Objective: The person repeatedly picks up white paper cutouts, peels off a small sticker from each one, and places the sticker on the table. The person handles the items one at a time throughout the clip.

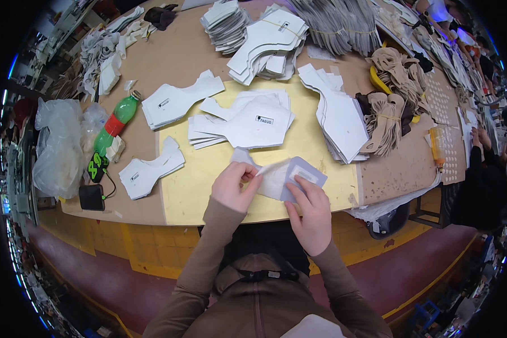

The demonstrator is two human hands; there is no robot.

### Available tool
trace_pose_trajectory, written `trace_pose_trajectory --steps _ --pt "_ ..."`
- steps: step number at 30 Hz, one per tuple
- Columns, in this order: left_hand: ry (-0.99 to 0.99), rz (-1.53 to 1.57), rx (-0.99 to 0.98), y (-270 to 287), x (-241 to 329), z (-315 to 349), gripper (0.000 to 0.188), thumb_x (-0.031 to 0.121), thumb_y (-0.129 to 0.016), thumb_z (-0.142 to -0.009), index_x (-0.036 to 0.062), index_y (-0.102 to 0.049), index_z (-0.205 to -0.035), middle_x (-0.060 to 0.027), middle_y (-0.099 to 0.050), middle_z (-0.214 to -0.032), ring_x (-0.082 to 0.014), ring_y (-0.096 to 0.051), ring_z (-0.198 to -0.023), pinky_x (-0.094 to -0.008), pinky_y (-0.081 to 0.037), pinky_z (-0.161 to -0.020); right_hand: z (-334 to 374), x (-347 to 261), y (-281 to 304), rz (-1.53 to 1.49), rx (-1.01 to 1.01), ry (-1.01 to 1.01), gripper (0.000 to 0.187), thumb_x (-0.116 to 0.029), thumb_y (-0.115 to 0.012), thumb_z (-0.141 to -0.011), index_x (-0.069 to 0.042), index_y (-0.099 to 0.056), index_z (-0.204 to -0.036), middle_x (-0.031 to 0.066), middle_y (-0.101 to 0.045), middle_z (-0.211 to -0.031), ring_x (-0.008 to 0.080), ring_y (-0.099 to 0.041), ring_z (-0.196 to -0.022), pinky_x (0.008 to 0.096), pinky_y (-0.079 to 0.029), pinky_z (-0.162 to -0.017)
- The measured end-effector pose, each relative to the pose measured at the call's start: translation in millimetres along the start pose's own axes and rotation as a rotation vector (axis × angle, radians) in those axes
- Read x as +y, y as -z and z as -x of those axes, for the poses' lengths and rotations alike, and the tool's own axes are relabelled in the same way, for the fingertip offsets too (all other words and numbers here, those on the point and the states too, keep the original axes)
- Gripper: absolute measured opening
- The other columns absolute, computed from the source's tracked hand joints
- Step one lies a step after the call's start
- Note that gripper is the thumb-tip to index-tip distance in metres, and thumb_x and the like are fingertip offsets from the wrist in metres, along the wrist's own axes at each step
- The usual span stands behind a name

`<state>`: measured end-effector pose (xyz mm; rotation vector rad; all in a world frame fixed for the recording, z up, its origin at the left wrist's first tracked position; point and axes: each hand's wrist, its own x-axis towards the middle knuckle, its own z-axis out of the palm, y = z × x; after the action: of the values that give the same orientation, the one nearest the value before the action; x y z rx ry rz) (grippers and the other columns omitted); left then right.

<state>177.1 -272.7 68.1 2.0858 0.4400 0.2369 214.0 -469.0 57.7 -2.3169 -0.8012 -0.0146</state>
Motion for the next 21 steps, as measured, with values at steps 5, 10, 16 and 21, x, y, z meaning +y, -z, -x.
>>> trace_pose_trajectory --steps 5,10,16,21 --pt "0.192 0.158 -0.040 24.0 6.9 35.7 0.014 0.009 -0.071 -0.092 -0.0012 -0.066 -0.100 -0.0107 -0.071 -0.093 -0.0144 -0.069 -0.078 -0.0266 -0.054 -0.075 -1.4 -3.1 1.6 -0.236 -0.104 0.089 0.040 -0.005 -0.075 -0.084 -0.002 -0.066 -0.122 0.0138 -0.064 -0.126 0.0331 -0.061 -0.113 0.0399 -0.049 -0.098" --pt "0.368 0.516 -0.052 17.2 -12.4 47.1 0.025 0.009 -0.064 -0.099 -0.0007 -0.060 -0.122 -0.0107 -0.073 -0.101 -0.0139 -0.070 -0.089 -0.0266 -0.055 -0.082 -5.5 -22.3 -3.6 -0.544 -0.139 0.011 0.057 -0.009 -0.081 -0.081 -0.001 -0.059 -0.133 0.0158 -0.064 -0.119 0.0313 -0.064 -0.104 0.0374 -0.053 -0.090" --pt "0.328 0.738 -0.074 7.6 -29.0 52.5 0.029 0.009 -0.052 -0.106 -0.0046 -0.054 -0.132 -0.0161 -0.073 -0.114 -0.0146 -0.067 -0.105 -0.0287 -0.053 -0.093 -14.1 -36.1 -34.3 -0.381 -0.076 -0.057 0.063 -0.010 -0.079 -0.085 0.000 -0.052 -0.141 0.0140 -0.066 -0.104 0.0265 -0.065 -0.089 0.0371 -0.054 -0.078" --pt "0.033 0.203 0.041 9.0 -39.0 47.9 0.018 0.003 -0.060 -0.099 -0.0025 -0.067 -0.115 -0.0136 -0.072 -0.109 -0.0224 -0.070 -0.099 -0.0311 -0.055 -0.088 -17.6 -33.3 -44.4 -0.472 -0.093 -0.206 0.050 -0.006 -0.068 -0.092 -0.004 -0.054 -0.140 0.0133 -0.065 -0.089 0.0290 -0.065 -0.078 0.0378 -0.053 -0.071"
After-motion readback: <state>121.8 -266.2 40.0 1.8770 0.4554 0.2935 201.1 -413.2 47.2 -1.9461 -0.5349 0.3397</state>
